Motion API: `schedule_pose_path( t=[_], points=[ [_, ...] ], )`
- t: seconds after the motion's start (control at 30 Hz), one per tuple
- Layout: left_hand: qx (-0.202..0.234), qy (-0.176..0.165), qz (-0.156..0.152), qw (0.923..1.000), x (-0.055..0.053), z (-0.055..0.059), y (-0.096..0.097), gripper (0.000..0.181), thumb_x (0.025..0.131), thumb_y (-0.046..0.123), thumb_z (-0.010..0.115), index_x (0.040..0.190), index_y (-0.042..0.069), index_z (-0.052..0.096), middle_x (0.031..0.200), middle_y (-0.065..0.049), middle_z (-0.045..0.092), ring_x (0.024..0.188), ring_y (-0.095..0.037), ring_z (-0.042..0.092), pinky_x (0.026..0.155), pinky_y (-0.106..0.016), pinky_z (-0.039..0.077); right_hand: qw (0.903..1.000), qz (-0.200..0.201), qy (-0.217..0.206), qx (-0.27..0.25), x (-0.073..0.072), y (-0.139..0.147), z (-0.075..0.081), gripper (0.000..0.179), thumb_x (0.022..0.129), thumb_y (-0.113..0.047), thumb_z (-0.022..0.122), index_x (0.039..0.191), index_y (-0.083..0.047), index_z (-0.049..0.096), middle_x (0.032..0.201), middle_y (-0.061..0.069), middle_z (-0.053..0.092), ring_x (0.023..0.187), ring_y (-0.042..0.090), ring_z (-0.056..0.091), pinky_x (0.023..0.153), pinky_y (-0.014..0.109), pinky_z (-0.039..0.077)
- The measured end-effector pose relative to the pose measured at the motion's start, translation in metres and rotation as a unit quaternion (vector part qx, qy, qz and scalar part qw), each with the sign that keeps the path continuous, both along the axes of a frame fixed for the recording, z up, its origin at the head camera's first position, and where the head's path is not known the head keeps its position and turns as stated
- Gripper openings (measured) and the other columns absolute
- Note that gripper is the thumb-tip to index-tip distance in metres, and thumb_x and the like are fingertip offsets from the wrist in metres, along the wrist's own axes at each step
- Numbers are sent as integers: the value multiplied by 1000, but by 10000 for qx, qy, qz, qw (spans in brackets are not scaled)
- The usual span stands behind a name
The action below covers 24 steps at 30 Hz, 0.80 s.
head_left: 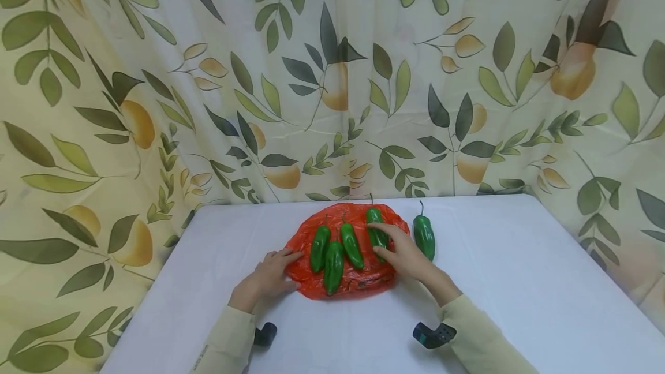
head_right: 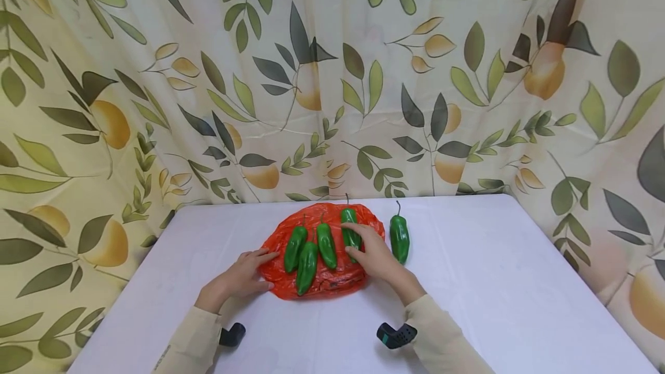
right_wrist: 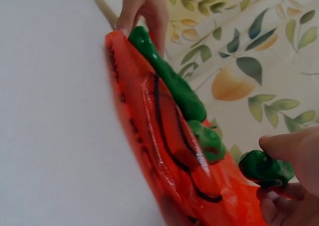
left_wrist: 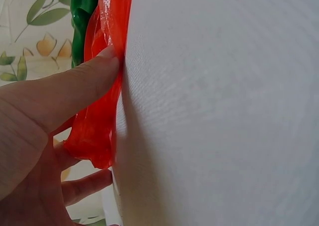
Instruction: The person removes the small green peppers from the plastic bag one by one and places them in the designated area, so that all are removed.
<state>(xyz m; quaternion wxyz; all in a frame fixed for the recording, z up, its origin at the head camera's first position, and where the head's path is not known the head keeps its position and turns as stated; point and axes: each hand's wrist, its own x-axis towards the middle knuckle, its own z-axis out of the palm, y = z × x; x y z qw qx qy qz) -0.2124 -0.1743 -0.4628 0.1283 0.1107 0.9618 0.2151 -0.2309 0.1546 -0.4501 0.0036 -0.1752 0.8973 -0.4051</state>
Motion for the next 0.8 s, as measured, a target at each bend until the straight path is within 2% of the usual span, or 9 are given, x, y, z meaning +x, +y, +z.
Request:
schedule_pose_path(
  t=[0.37,0.43,0.5,0.6,0.8],
  points=[
    [-9,-55,45,10000,-3,-2,-1,73,84,31,81,150,27,50,160,-9,42,145,-40,36,102,-71,46,9992,-189,329,-124,18,20,11,54,96,-9,66,148,-14,49,152,22,47,141,47,42,105,66,46],
    [-3,-71,63,10000,-2,-2,-1,74,84,32,82,150,27,50,160,-8,41,145,-40,35,102,-70,46,9990,-257,325,-143,20,24,12,54,96,-10,66,147,-14,49,151,22,48,135,45,47,99,59,54],
    [2,-62,55,10000,-2,-2,0,74,84,32,82,150,27,50,160,-8,41,145,-40,35,101,-70,47,9990,-310,298,-140,22,28,13,54,96,-11,67,147,-14,49,148,22,49,122,41,54,88,47,59],
    [-6,-38,50,10000,-2,-2,0,74,83,32,83,150,27,50,160,-8,42,145,-40,36,100,-69,48,9989,-346,285,-133,22,33,14,54,96,-11,67,147,-14,50,146,22,50,110,32,53,75,32,54],
    [34,-63,93,9999,0,-2,0,74,83,31,82,150,27,51,160,-8,42,145,-40,36,100,-69,48,9983,-400,332,-256,21,45,15,54,96,-8,65,147,-12,48,146,28,48,117,41,55,84,42,60]
  ],
)
